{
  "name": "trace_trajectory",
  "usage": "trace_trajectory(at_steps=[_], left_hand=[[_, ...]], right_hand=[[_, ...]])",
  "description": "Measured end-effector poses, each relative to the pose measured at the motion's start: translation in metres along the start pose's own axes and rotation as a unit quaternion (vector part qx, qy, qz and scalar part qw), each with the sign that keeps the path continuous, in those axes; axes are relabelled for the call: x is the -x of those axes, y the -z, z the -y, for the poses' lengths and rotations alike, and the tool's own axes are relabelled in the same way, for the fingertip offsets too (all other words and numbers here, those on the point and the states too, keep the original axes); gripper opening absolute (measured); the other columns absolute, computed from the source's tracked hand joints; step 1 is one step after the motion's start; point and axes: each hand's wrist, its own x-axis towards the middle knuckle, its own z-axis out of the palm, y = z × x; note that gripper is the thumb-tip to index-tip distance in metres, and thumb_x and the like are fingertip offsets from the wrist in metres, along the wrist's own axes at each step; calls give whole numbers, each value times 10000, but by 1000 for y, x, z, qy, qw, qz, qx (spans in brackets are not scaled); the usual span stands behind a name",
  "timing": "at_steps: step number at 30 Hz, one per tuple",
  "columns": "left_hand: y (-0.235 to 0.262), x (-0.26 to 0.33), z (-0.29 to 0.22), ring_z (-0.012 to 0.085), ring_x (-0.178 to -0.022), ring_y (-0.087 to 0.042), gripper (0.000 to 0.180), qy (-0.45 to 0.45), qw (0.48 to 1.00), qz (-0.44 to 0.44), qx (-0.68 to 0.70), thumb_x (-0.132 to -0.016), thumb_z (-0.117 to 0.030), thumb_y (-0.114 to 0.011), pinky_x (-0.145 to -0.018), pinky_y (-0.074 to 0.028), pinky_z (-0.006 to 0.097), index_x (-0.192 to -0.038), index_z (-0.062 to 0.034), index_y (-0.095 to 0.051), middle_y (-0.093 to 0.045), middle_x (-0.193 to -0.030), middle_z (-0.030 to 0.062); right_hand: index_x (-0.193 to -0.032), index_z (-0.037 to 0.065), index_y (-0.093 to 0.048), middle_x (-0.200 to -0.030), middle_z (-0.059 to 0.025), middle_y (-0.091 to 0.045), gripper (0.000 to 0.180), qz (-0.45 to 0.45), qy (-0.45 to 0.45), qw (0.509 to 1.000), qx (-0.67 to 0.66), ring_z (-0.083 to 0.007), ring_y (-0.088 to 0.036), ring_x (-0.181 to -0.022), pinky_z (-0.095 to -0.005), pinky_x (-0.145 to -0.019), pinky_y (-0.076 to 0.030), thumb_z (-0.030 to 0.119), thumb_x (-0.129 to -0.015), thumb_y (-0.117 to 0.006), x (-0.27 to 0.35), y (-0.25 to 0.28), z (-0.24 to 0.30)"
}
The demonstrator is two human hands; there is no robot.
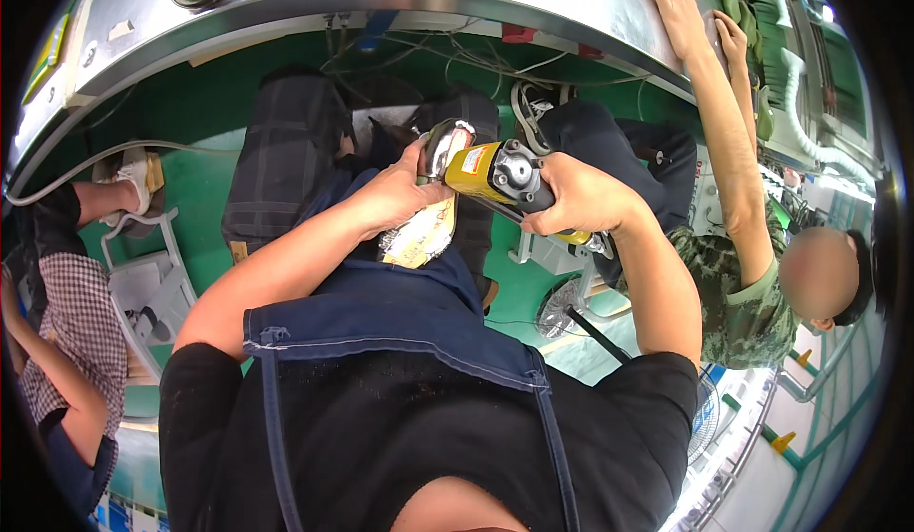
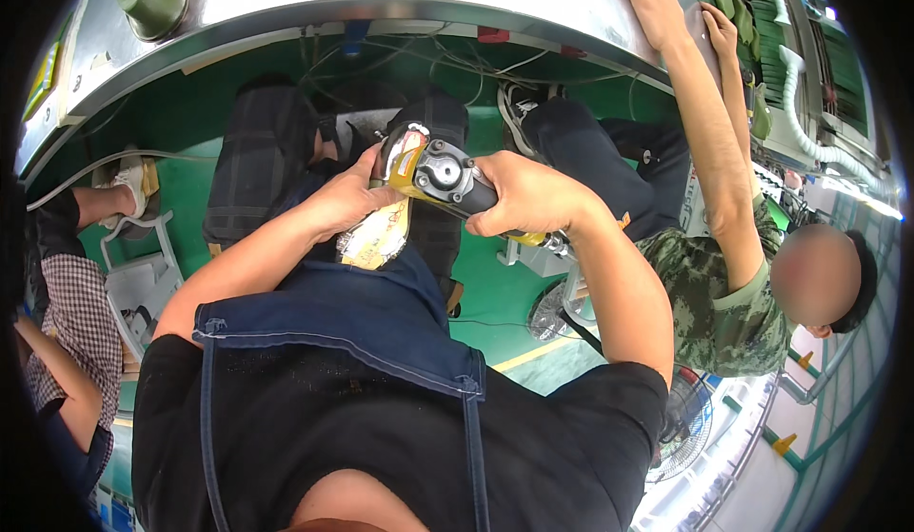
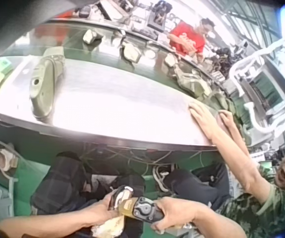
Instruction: The person assembles green slipper soles by attaching a decorative strap and securing the sole to the upper. They use a staple gun to fasten the components and a hammer to adjust the fit. The person handles the slipper parts one at a time, placing finished units on a nearby table.
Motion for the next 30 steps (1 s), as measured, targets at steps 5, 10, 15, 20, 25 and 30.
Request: trace_trajectory(at_steps=[5,10,15,20,25,30], left_hand=[[2,1,-1,246,-1321,-564,954,14,1000,-4,-14,-931,-193,-783,-1100,-452,339,-1648,17,-190,-539,-1450,190],[2,3,-1,259,-1280,-597,1042,26,999,9,46,-857,-239,-863,-1081,-480,358,-1623,48,-218,-556,-1435,204],[0,-4,1,257,-1220,-627,999,39,996,26,75,-805,-219,-910,-1054,-507,375,-1540,68,-297,-600,-1353,190],[-3,-3,-1,233,-1119,-670,839,36,992,13,118,-802,-192,-925,-991,-546,374,-1419,66,-419,-649,-1244,170],[-4,-11,4,237,-1016,-715,802,50,988,47,138,-809,-173,-920,-893,-592,381,-1393,72,-429,-680,-1178,165],[-4,-12,8,224,-975,-722,738,62,987,44,145,-843,-162,-881,-876,-601,385,-1400,50,-447,-695,-1118,147]], right_hand=[[-1019,-57,-662,-798,-70,-666,426,-8,21,999,26,-154,-606,-726,-331,-699,-514,190,-702,-803,0,8,7],[-1071,-46,-670,-860,-5,-671,459,-141,39,989,-2,-83,-572,-762,-258,-715,-503,130,-673,-816,31,30,38],[-1140,-30,-682,-851,-68,-695,446,-416,191,877,145,-171,-637,-747,-357,-759,-541,197,-774,-799,42,76,57],[-1151,-25,-630,-1055,-282,-705,520,-517,26,773,366,-428,-677,-1050,-481,-881,-534,337,-823,-810,-19,133,105],[-1023,7,-654,-1058,-189,-658,322,-653,181,554,483,-369,-656,-1075,-460,-900,-545,292,-905,-747,-80,160,94],[-1013,36,-673,-1023,-158,-655,259,-586,297,619,430,-347,-622,-1064,-435,-904,-541,266,-907,-729,-118,130,121]])
